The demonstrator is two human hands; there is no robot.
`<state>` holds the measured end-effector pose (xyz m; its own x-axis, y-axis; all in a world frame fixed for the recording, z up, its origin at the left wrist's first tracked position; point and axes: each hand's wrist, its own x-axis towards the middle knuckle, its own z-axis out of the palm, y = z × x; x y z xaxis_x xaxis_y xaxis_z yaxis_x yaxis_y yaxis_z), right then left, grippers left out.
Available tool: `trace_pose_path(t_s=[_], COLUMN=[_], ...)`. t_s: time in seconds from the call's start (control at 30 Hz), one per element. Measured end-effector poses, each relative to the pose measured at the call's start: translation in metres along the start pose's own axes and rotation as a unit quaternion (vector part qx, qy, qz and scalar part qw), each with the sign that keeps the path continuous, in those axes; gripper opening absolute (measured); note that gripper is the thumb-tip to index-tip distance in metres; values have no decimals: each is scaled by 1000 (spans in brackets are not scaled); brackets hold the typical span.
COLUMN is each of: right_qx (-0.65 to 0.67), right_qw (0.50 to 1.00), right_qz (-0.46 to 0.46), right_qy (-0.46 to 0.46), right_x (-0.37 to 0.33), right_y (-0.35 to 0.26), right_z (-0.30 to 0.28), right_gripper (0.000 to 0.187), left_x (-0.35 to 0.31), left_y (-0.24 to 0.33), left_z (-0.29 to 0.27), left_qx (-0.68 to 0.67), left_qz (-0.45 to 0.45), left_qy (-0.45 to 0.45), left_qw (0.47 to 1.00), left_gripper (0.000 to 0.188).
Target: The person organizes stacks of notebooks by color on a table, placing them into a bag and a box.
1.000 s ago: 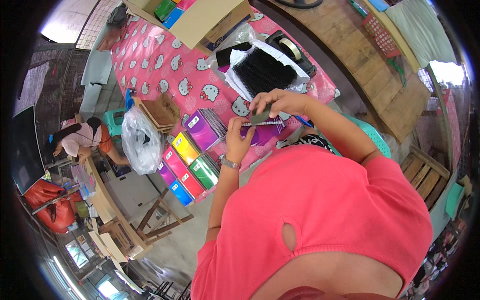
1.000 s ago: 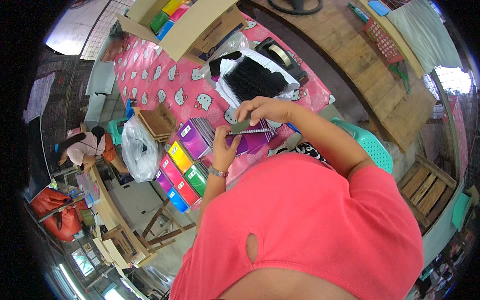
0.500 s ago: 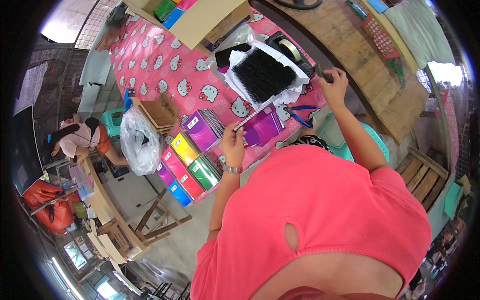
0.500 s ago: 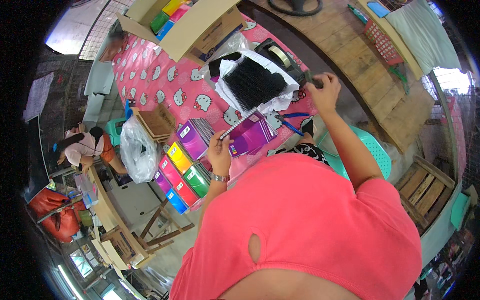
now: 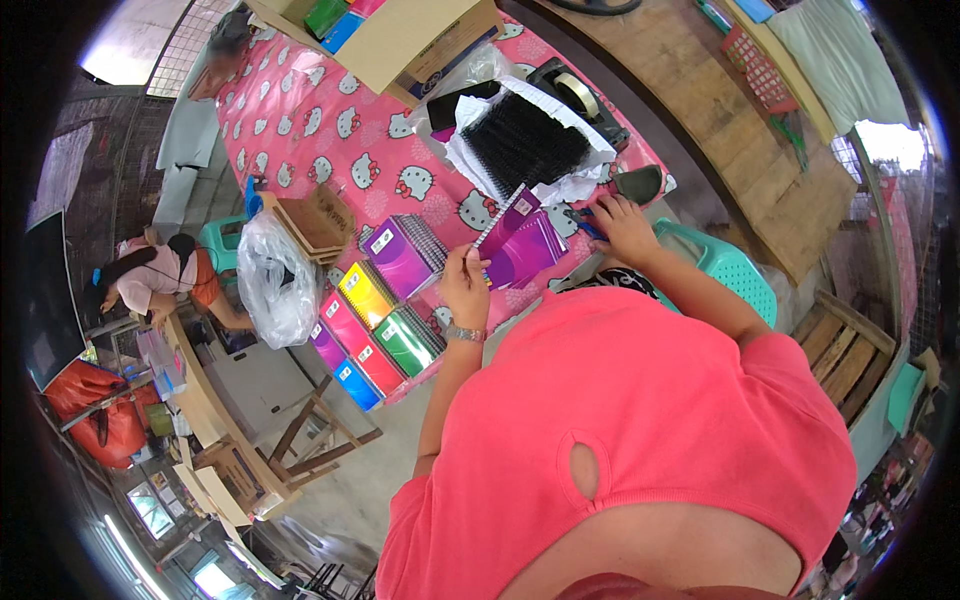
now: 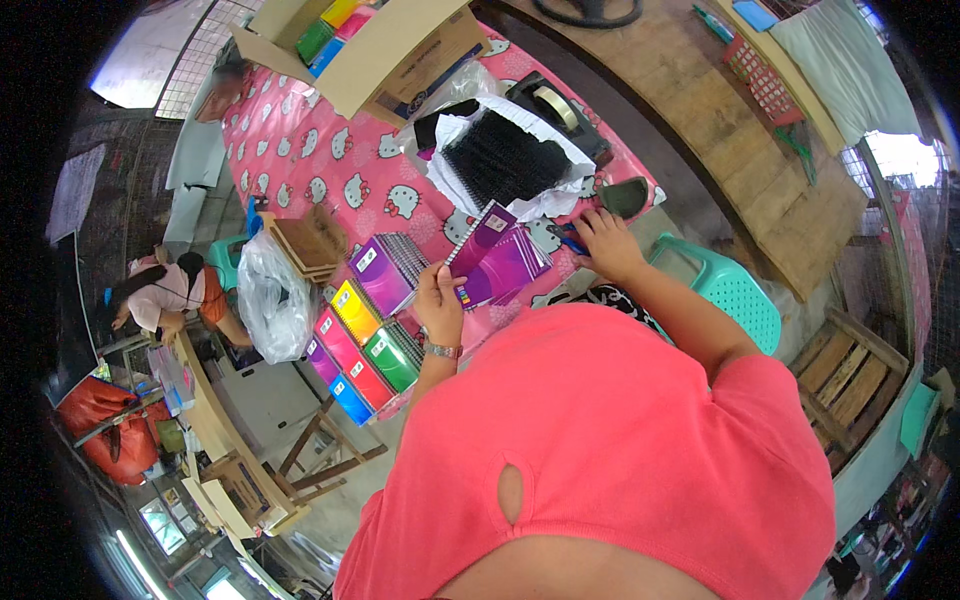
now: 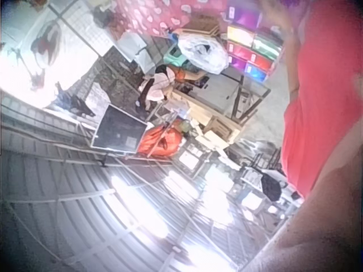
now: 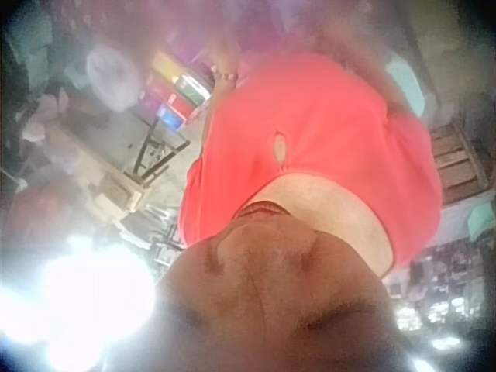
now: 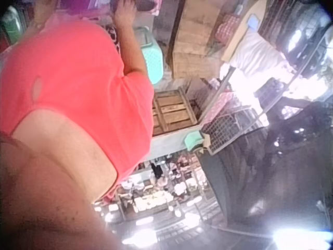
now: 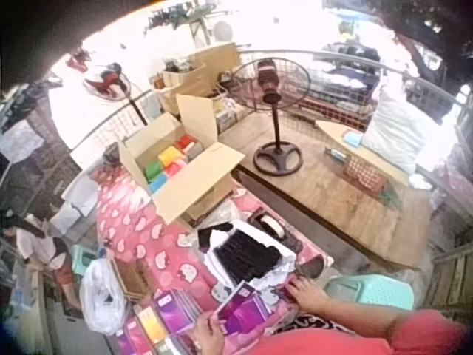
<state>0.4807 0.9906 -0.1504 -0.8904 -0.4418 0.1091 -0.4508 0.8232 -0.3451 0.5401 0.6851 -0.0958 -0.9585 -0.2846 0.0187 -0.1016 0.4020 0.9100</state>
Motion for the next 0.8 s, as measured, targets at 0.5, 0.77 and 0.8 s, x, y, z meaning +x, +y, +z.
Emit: trace_pose_path(t_s=[0.5, 0.77, 0.8], right_qx=[302, 233, 233], right_qw=[941, 951, 951], right_qz=[-149, -197, -196], right_qy=[-21, -43, -43], right_x=[50, 57, 56], right_y=[-98, -124, -124], right_z=[-82, -79, -77], right_gripper=[62, 57, 57], left_x=[-5, -6, -7], left_y=[4, -2, 5], left_z=[8, 4, 5], left_qx=[-39, 11, -15], left_qz=[44, 62, 10], left_qy=[28, 60, 48], left_qw=[998, 996, 999], left_gripper=[16, 23, 23])
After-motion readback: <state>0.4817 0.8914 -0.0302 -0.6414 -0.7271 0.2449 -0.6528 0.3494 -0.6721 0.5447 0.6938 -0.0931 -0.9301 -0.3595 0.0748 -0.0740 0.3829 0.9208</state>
